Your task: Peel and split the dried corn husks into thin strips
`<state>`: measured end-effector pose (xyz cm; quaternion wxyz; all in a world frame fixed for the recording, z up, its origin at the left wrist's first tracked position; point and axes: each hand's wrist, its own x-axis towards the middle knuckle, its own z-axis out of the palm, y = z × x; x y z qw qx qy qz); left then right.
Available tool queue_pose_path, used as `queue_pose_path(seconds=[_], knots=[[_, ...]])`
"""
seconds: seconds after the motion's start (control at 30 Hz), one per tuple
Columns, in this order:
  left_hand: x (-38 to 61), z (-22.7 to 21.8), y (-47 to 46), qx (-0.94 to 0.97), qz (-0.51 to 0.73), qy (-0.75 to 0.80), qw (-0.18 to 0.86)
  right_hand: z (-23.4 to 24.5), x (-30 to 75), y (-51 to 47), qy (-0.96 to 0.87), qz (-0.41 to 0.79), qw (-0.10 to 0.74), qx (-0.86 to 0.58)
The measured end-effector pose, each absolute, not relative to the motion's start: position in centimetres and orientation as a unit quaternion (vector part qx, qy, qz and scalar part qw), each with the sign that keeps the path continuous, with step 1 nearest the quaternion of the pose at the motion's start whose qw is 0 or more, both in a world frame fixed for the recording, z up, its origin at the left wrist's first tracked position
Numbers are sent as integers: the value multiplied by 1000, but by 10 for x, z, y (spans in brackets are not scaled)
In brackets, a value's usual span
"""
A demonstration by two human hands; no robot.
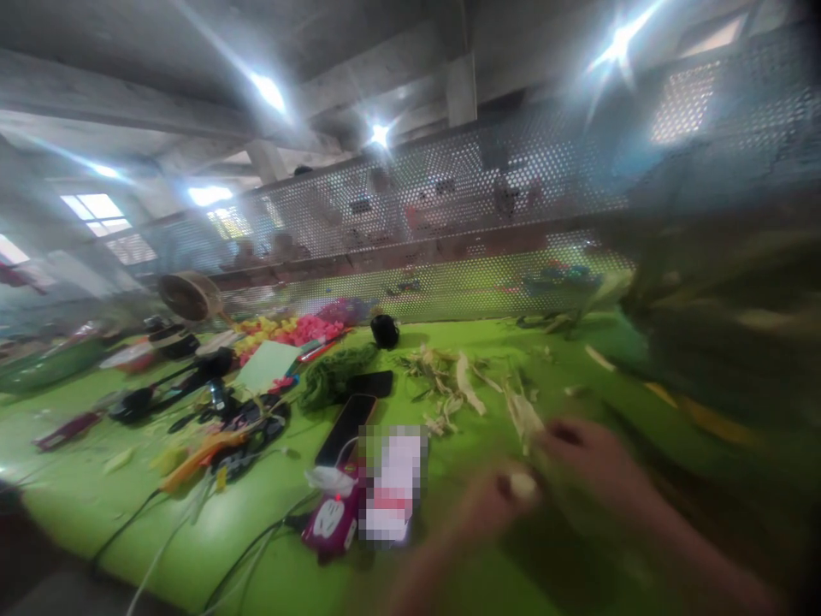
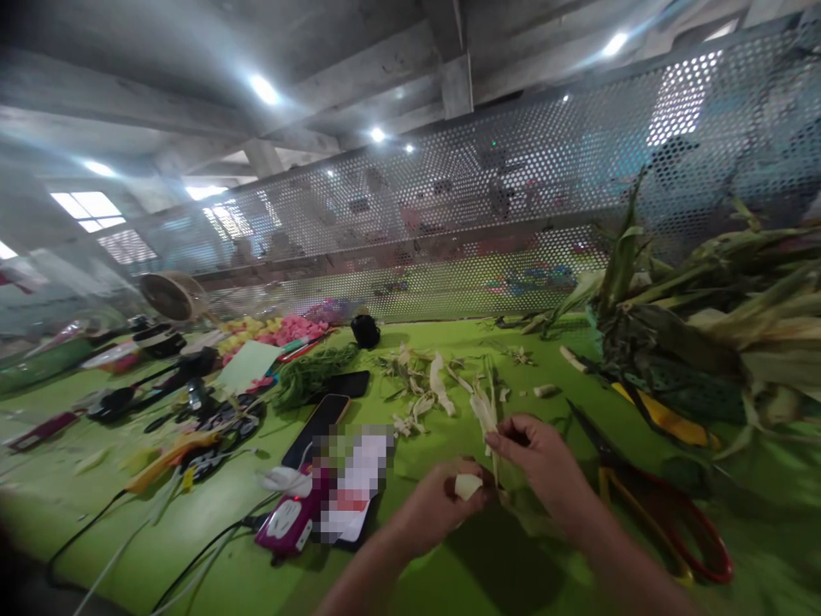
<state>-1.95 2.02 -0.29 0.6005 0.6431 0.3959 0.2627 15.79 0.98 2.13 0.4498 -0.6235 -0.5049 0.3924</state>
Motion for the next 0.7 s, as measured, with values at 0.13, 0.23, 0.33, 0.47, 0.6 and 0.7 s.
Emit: queue_pose_path(seconds=[0.13,0.23,0.33,0.47,0.6,0.7], knots=[[-18,-4,21,628,253,420,604,28,159,9,-517,344,460,-634],[-17,-2,23,566,302,446,624,31,164,12,-546,336,445,-626],[-17,-1,26,515,353,450,638,27,169,14,-587,367,383,-611],[-20,-2,30,444,380,446,678,20,169,15,-634,379,349,-577],[-21,-3,31,405,384,430,709,15,168,16,-633,369,366,-575],[-19,-1,31,418,383,434,701,10,168,18,-634,354,367,-581]])
